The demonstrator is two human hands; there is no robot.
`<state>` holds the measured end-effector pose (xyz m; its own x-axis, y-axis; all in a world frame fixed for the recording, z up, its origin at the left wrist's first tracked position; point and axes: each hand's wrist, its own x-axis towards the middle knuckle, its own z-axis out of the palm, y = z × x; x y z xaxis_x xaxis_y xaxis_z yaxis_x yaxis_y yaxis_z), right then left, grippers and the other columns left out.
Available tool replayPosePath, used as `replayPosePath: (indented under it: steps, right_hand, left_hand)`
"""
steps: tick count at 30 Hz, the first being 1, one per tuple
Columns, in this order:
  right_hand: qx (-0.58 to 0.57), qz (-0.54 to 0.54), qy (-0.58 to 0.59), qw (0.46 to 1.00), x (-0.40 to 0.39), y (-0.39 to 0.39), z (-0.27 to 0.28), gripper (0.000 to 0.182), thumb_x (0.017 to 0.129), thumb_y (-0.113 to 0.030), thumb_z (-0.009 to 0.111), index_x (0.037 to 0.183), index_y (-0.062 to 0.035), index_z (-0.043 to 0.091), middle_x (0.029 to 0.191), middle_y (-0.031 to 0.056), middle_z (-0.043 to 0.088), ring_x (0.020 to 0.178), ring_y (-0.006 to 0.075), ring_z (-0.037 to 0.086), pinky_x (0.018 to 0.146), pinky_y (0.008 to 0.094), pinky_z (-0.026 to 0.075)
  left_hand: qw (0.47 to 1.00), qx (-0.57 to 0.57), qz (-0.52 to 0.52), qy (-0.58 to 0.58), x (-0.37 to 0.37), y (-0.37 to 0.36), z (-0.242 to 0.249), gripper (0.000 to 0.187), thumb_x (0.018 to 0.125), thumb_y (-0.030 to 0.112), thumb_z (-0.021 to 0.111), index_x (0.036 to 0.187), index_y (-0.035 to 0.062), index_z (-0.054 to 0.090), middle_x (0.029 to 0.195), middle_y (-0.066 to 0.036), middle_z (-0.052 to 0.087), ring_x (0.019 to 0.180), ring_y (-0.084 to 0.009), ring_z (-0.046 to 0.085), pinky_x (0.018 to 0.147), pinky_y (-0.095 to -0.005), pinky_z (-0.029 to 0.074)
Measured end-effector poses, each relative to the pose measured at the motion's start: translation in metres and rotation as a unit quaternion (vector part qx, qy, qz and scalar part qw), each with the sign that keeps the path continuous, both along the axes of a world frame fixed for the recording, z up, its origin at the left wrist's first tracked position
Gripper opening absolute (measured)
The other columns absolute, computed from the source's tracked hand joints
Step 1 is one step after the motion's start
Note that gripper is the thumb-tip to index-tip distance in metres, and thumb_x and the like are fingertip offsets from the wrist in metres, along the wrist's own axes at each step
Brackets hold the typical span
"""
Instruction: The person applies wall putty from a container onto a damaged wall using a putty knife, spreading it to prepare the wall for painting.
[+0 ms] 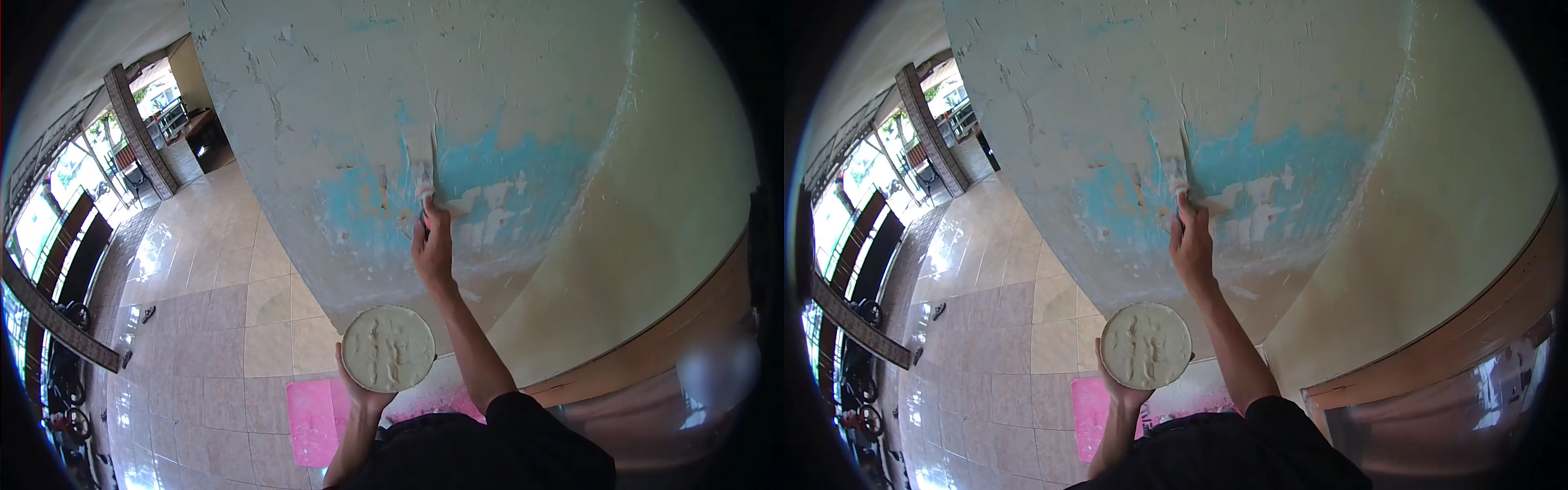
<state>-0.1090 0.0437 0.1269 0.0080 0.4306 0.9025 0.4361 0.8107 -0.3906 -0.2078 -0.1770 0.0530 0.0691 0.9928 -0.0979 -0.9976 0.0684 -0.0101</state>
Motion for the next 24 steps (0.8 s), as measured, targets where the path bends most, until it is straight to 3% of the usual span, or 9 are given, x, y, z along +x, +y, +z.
replayPosePath:
  steps: [4,6,9,11,13,14,17,21,24]
  right_hand:
    - [-0.038,-0.013,-0.002,0.999,0.012,-0.015,-0.075,0.051,0.088,0.0,0.058,0.136,-0.0069,0.041,0.098,0.0185,0.048,0.086,0.0338,0.057,0.07,0.0381,0.05]
    - [-0.037,0.007,0.012,0.999,0.02,-0.02,-0.082,0.051,0.087,0.002,0.058,0.135,-0.006,0.042,0.099,0.0195,0.048,0.086,0.034,0.057,0.07,0.0382,0.05]
    - [0.02,0.013,0.026,0.999,0.02,-0.016,-0.043,0.051,0.089,0.002,0.055,0.137,-0.0039,0.039,0.098,0.0162,0.048,0.082,0.0269,0.052,0.073,0.0354,0.045]
    - [0.005,0.032,0.025,0.999,0.012,-0.015,0.002,0.051,0.089,0.001,0.055,0.137,-0.0044,0.039,0.1,0.0169,0.049,0.084,0.028,0.053,0.074,0.0362,0.045]
    - [0.013,0.025,0.0,1.0,0.004,-0.011,0.024,0.05,0.09,0.0,0.055,0.137,-0.0046,0.039,0.1,0.0174,0.049,0.086,0.0298,0.054,0.074,0.0371,0.046]
    - [0.015,0.003,0.001,1.0,0.0,-0.007,0.022,0.05,0.089,-0.002,0.057,0.136,-0.009,0.042,0.099,0.0194,0.048,0.084,0.0355,0.059,0.066,0.0407,0.051]
    - [-0.004,-0.038,-0.011,0.999,0.001,-0.011,-0.03,0.05,0.089,-0.001,0.057,0.136,-0.0076,0.041,0.099,0.0205,0.048,0.085,0.0379,0.059,0.066,0.0416,0.05]
    - [-0.036,0.018,-0.009,0.999,0.014,-0.027,-0.078,0.049,0.09,-0.002,0.056,0.136,-0.0037,0.04,0.1,0.0199,0.049,0.09,0.0356,0.057,0.07,0.04,0.049]
    - [-0.015,0.024,0.012,1.0,0.01,-0.027,-0.03,0.048,0.09,-0.002,0.056,0.136,-0.0059,0.041,0.1,0.0191,0.049,0.09,0.0343,0.057,0.07,0.0387,0.049]
  left_hand:
    - [1.0,0.014,0.023,0.016,0.001,0.001,-0.005,0.071,0.087,0.063,0.042,0.139,0.015,0.041,0.142,-0.009,0.041,0.129,-0.0317,0.039,0.108,-0.0574,0.027]
    - [0.999,0.014,0.029,0.014,0.0,0.003,-0.006,0.072,0.087,0.063,0.043,0.139,0.0149,0.041,0.142,-0.01,0.041,0.129,-0.032,0.039,0.108,-0.0578,0.027]
    - [0.998,-0.004,0.038,0.041,0.003,0.001,-0.005,0.073,0.086,0.066,0.04,0.14,0.0159,0.041,0.14,-0.008,0.043,0.127,-0.0308,0.042,0.106,-0.0541,0.032]
    - [0.999,0.007,0.041,0.023,0.004,0.003,-0.003,0.073,0.086,0.064,0.043,0.14,0.0141,0.04,0.143,-0.011,0.04,0.13,-0.0338,0.037,0.108,-0.0593,0.026]
    - [0.998,0.006,0.044,0.042,0.006,0.003,0.002,0.074,0.086,0.065,0.042,0.14,0.0148,0.04,0.142,-0.009,0.041,0.129,-0.0327,0.039,0.107,-0.0567,0.029]
    - [0.997,0.001,0.046,0.061,0.006,0.003,0.004,0.075,0.085,0.067,0.04,0.14,0.0156,0.041,0.141,-0.008,0.042,0.128,-0.0316,0.041,0.106,-0.054,0.031]
    - [0.997,-0.007,0.046,0.055,0.003,0.003,0.0,0.075,0.085,0.067,0.04,0.14,0.0155,0.04,0.141,-0.008,0.042,0.128,-0.0317,0.041,0.106,-0.0544,0.031]
    - [0.999,0.02,0.037,0.003,0.003,0.004,-0.003,0.073,0.086,0.064,0.042,0.14,0.0146,0.039,0.144,-0.012,0.038,0.131,-0.0353,0.036,0.108,-0.0605,0.025]
    - [0.997,0.0,0.042,0.058,0.004,0.003,0.004,0.075,0.085,0.067,0.039,0.139,0.0153,0.041,0.141,-0.009,0.042,0.127,-0.0313,0.041,0.106,-0.054,0.032]
